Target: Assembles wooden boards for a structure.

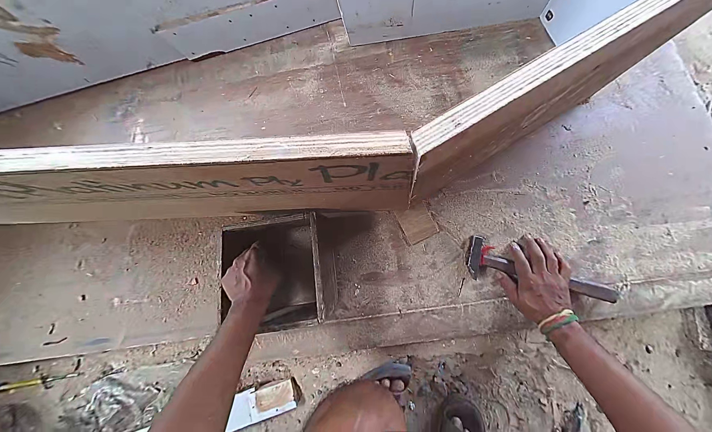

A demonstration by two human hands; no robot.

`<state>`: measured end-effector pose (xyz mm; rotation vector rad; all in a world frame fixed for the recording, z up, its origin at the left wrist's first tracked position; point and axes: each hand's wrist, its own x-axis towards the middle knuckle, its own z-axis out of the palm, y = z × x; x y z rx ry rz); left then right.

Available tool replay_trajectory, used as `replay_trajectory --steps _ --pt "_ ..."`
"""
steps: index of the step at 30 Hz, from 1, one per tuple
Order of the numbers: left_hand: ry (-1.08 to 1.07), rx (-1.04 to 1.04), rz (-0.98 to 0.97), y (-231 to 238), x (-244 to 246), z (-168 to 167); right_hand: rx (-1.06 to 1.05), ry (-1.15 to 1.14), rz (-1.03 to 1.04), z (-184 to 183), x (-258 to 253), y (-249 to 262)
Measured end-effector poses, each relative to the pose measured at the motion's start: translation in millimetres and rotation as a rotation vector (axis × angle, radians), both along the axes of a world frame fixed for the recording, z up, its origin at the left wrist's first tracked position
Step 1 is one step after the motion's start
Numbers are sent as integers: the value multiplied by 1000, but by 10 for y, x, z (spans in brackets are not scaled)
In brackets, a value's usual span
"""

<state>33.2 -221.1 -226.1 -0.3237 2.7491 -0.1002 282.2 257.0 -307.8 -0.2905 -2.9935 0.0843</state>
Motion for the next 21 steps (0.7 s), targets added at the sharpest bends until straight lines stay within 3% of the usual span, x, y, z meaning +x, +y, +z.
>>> replay_trajectory --steps 6,9,11,15,21 --pt "145 181 74 15 126 279 -5 -21 -5 51 -13 -5" --pt "258 543 89 35 205 506 -21 -36 -10 51 3 -4" --pt "269 910 108 229 276 627 -26 -34 -13 47 4 10" --pt "-47 1368 -2 876 490 685 -35 -15 -8 26 -7 7" --pt "-407 1584 83 1908 697 288 -15 -38 -16 32 -2 7"
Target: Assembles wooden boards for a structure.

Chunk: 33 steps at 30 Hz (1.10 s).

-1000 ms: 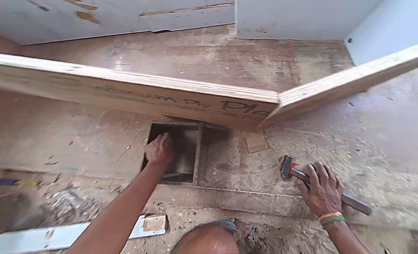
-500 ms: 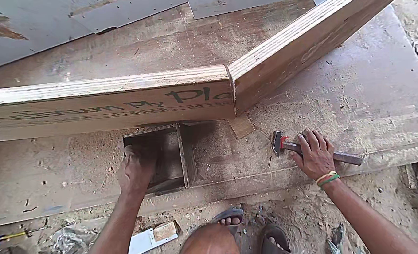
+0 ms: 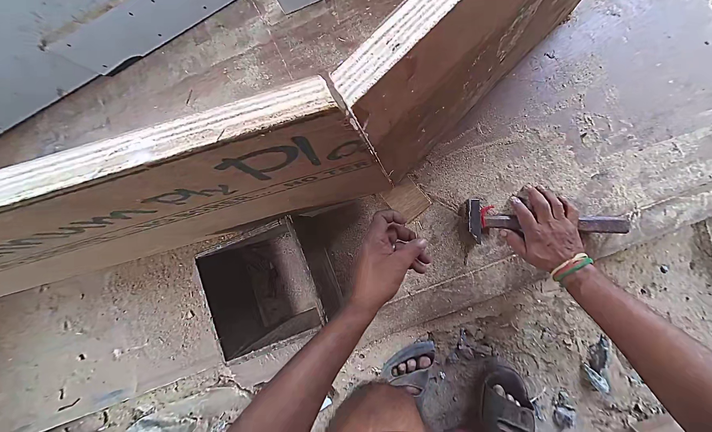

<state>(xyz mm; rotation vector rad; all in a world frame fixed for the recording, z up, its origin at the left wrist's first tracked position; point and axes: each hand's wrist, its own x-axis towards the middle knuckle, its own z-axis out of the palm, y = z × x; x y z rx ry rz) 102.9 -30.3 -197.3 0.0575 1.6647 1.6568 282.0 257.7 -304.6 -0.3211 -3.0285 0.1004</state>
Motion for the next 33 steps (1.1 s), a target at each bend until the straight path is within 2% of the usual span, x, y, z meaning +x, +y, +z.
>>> replay_trajectory --steps 3,6,9,13,17,20,23,24,26,29,30,32,33 --pt "-194 70 17 249 19 -139 -6 13 -29 -27 46 -51" --pt "-278 119 103 345 15 -303 4 79 -68 -50 46 -86" --pt "-223 181 181 308 40 -478 -10 93 -87 -68 99 -127" --pt "-3 245 204 241 18 -563 -7 176 -124 -123 119 -165" --pt "-86 213 372 265 47 -383 18 214 -197 -124 120 -290" --pt "-46 184 446 209 42 -340 26 141 -271 -17 85 -413" --pt "-37 226 457 82 62 -312 -94 50 -418 210 -18 -544" --pt "-49 231 458 65 67 -302 -215 8 -497 352 -79 -592" --pt "-87 217 506 70 97 -316 -676 -70 -731 700 -231 -679" --pt "-214 171 587 142 156 -361 -1723 170 -1035 917 -332 -868" --pt "-249 147 593 174 170 -377 -1959 245 -1048 914 -334 -935" --pt "-274 112 577 228 196 -402 -2232 391 -1027 836 -308 -1029" --pt "-268 108 565 256 193 -403 -2302 453 -990 791 -294 -1055"
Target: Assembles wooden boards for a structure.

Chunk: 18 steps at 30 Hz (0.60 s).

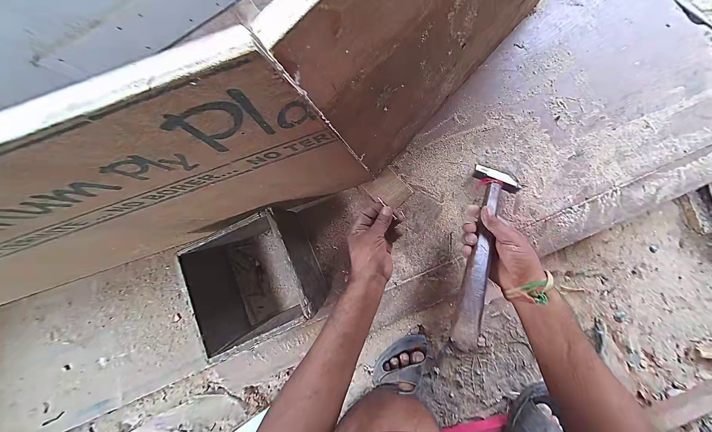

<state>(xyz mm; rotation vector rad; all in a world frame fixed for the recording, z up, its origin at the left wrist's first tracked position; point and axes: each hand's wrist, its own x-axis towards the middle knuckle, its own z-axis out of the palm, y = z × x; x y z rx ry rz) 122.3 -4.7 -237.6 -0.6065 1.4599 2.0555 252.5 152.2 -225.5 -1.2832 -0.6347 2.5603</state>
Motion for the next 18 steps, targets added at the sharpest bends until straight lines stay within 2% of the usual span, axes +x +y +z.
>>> replay_trajectory --steps 4,8,13,18 --pt "-53 37 -9 189 -120 57 -151 299 -181 -107 121 -120" --pt "-149 127 40 476 -330 -9 -248 494 -221 -185 275 -413" --pt "-190 330 153 644 -437 -200 -141 311 -200 -198 298 -679" --pt "-155 319 201 694 -378 -275 19 210 -155 -254 306 -632"
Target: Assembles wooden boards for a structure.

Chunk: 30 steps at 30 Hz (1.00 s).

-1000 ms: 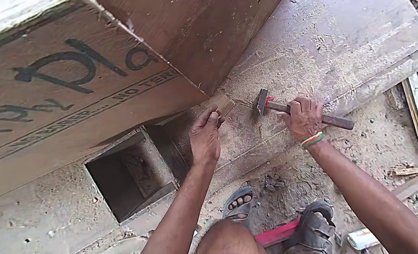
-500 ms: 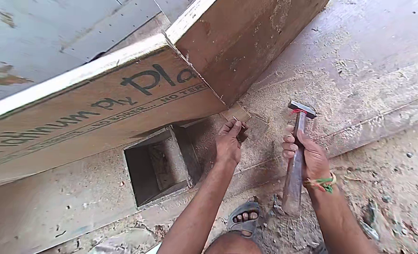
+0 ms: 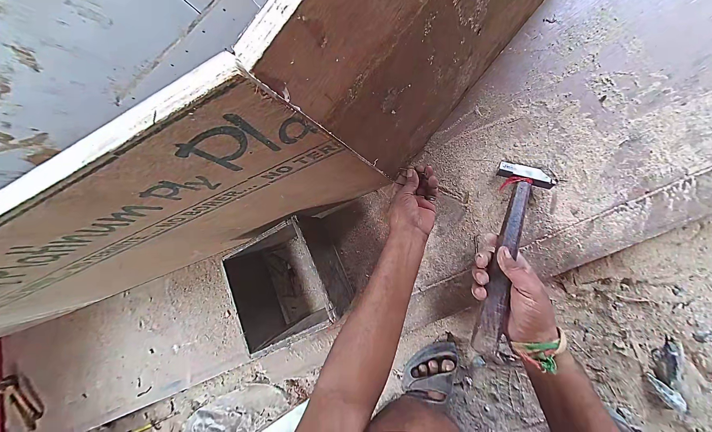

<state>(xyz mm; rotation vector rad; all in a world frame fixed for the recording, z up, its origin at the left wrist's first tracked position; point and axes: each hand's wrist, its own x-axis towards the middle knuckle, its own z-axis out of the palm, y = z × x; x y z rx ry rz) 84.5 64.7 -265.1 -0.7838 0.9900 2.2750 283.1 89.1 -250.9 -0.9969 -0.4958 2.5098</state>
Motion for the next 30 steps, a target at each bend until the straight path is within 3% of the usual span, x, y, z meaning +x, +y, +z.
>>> replay_trajectory --steps 7,11,16,19,22,26,28,30 --pt "-5 -11 18 19 2 25 260 -190 24 -13 -78 -99" --pt "4 -34 3 30 3 22 270 -297 70 -15 -97 -61" --pt "-7 -35 7 47 -13 35 558 -561 301 33 -41 40" --pt "-20 -29 15 88 -12 54 703 -529 414 127 -46 12" --pt "-34 -10 -19 90 -39 62 766 -387 258 187 -146 -17" --pt "-73 -6 -79 57 -77 83 736 -298 -181 200 -481 -180" --pt "-66 23 -82 46 -78 51 674 -320 -153 183 -562 -319" --pt "-67 35 -69 51 -84 34 630 -362 119 170 -524 -389"
